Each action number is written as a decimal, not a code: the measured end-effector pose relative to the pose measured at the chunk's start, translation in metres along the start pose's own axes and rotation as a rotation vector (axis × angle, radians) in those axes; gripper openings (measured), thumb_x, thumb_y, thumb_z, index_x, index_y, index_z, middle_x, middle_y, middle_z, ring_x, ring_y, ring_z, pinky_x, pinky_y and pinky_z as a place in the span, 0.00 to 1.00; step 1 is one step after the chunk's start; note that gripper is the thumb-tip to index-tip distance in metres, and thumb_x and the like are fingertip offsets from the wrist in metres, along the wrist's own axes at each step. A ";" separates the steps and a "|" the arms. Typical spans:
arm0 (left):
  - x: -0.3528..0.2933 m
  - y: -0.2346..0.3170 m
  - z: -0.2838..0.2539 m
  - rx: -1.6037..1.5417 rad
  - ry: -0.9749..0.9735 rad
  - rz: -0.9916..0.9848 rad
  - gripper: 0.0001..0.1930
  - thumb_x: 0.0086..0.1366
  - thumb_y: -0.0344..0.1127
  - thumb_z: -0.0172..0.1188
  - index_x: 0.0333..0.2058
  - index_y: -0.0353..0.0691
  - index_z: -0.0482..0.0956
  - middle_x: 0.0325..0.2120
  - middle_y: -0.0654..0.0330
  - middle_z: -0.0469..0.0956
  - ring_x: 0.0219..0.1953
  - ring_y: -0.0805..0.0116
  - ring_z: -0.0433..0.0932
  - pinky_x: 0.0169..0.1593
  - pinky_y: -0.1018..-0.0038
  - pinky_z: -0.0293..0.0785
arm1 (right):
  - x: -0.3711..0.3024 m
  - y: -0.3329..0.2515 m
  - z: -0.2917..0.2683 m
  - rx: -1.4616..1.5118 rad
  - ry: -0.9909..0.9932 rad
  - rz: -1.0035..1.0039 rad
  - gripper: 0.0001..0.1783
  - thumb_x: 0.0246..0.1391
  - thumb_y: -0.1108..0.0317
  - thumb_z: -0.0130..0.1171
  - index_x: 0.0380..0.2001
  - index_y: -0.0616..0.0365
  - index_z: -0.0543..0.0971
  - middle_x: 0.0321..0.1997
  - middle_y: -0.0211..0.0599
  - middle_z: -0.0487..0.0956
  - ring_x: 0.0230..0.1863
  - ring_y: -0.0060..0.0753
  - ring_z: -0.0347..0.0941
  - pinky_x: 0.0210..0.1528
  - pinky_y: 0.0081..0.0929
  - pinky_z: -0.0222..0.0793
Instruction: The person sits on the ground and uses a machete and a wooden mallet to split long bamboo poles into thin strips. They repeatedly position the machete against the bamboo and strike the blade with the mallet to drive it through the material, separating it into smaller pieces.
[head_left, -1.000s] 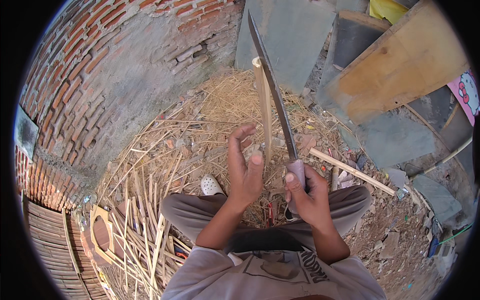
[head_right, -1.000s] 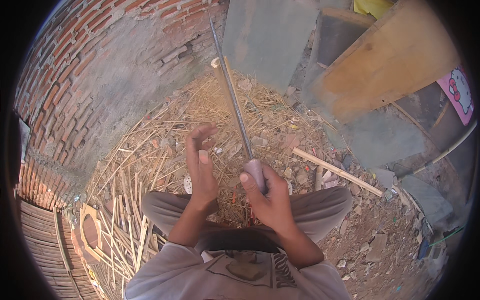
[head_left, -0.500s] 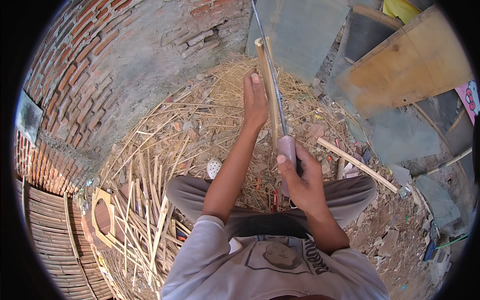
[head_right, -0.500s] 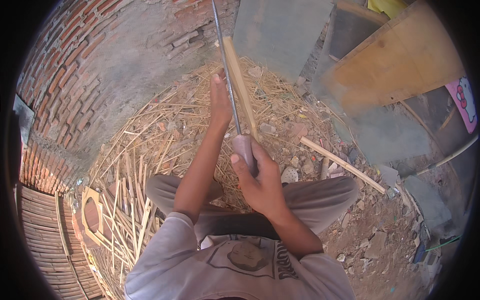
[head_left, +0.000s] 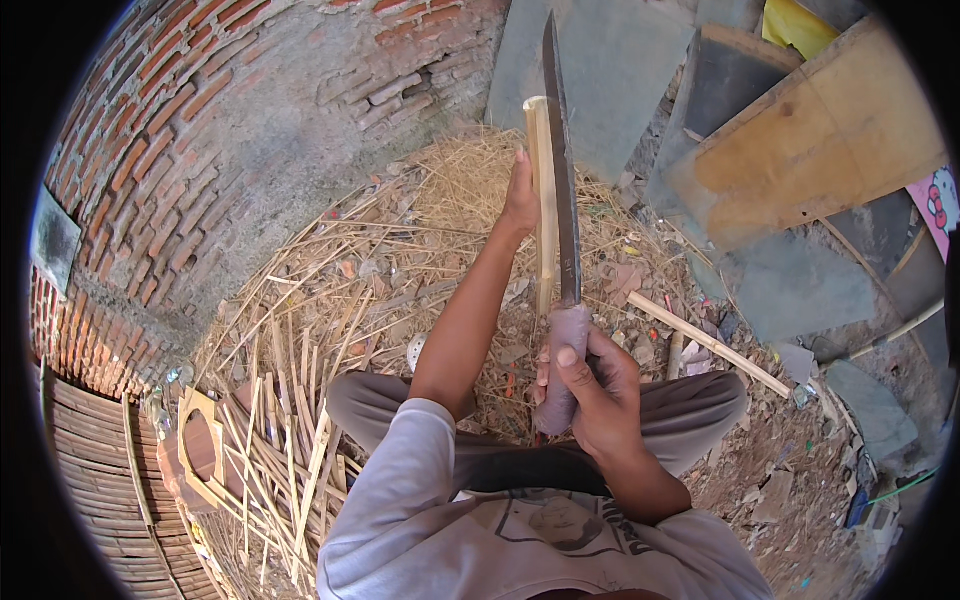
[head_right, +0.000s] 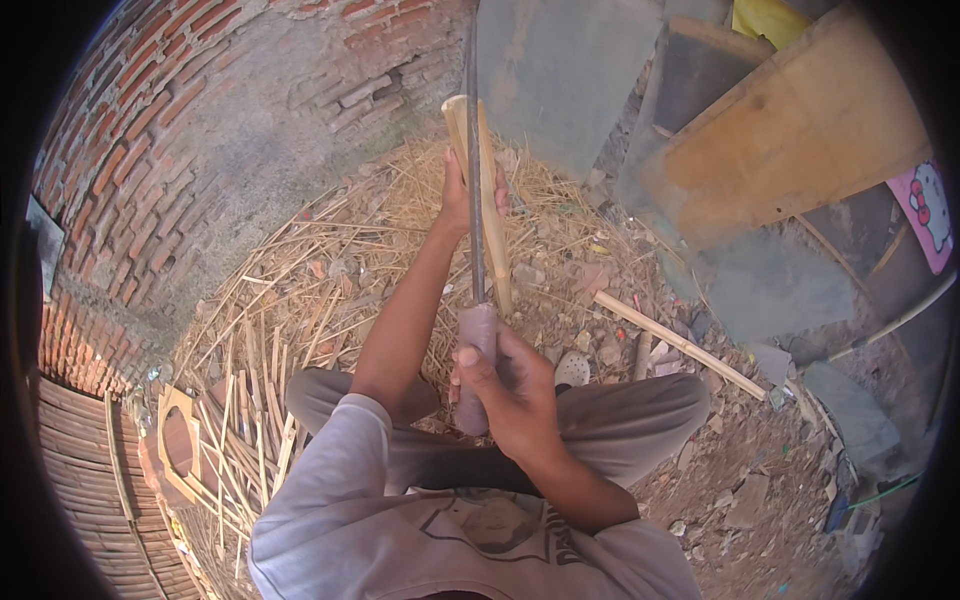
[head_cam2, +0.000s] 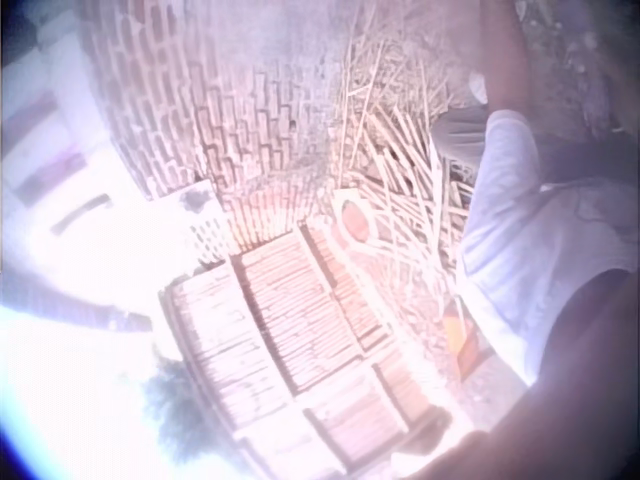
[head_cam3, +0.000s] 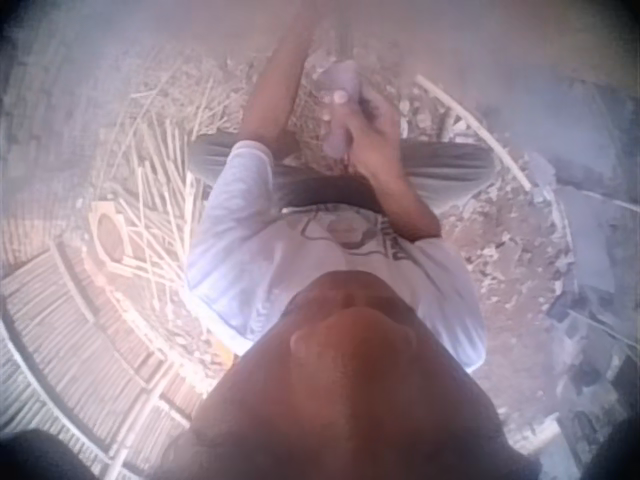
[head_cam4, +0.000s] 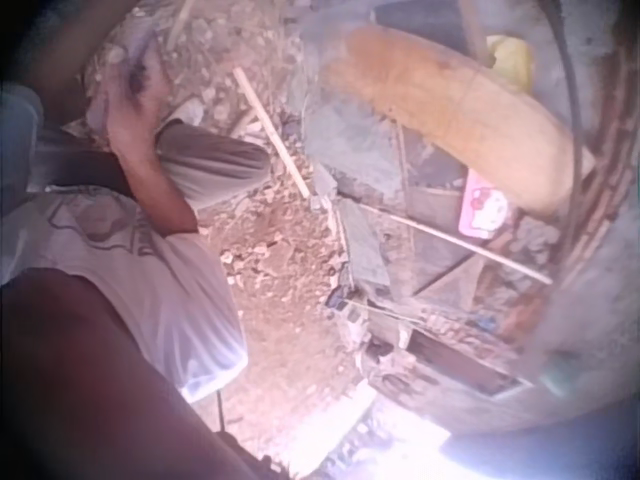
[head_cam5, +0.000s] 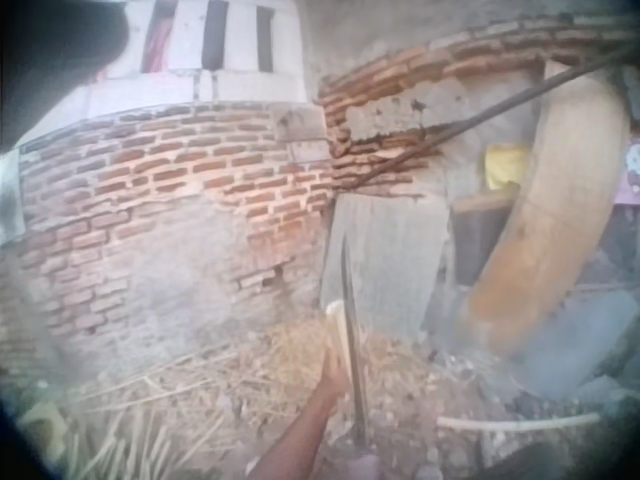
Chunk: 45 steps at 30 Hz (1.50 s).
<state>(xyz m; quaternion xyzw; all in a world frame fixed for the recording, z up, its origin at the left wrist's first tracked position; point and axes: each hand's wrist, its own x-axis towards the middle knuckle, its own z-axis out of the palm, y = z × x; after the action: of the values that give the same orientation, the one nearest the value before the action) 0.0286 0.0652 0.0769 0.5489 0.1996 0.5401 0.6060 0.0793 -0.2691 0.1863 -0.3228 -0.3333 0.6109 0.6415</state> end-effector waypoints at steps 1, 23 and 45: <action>0.000 0.000 0.006 0.003 -0.017 0.000 0.47 0.61 0.79 0.19 0.29 0.38 0.71 0.13 0.58 0.68 0.17 0.65 0.72 0.24 0.70 0.72 | 0.000 -0.001 -0.001 -0.004 0.018 -0.003 0.19 0.62 0.63 0.60 0.50 0.65 0.73 0.30 0.28 0.74 0.29 0.18 0.71 0.33 0.21 0.71; -0.268 0.146 0.119 0.465 0.119 -0.017 0.43 0.65 0.61 0.54 0.64 0.31 0.52 0.49 0.45 0.73 0.50 0.56 0.75 0.52 0.65 0.71 | 0.025 0.001 -0.006 -0.023 0.059 -0.004 0.24 0.60 0.68 0.62 0.56 0.69 0.72 0.38 0.28 0.77 0.35 0.12 0.71 0.35 0.16 0.69; -0.259 0.209 0.093 0.293 0.283 -0.237 0.30 0.74 0.56 0.38 0.25 0.35 0.71 0.14 0.60 0.71 0.12 0.78 0.64 0.17 0.81 0.57 | -0.077 0.038 -0.513 -0.982 1.132 0.212 0.28 0.56 0.57 0.59 0.54 0.66 0.74 0.48 0.47 0.78 0.44 0.36 0.75 0.48 0.33 0.69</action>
<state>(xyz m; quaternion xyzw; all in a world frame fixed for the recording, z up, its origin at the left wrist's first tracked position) -0.0724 -0.2419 0.1998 0.5224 0.4218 0.5021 0.5451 0.4772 -0.3475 -0.1400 -0.8663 -0.1540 0.1914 0.4351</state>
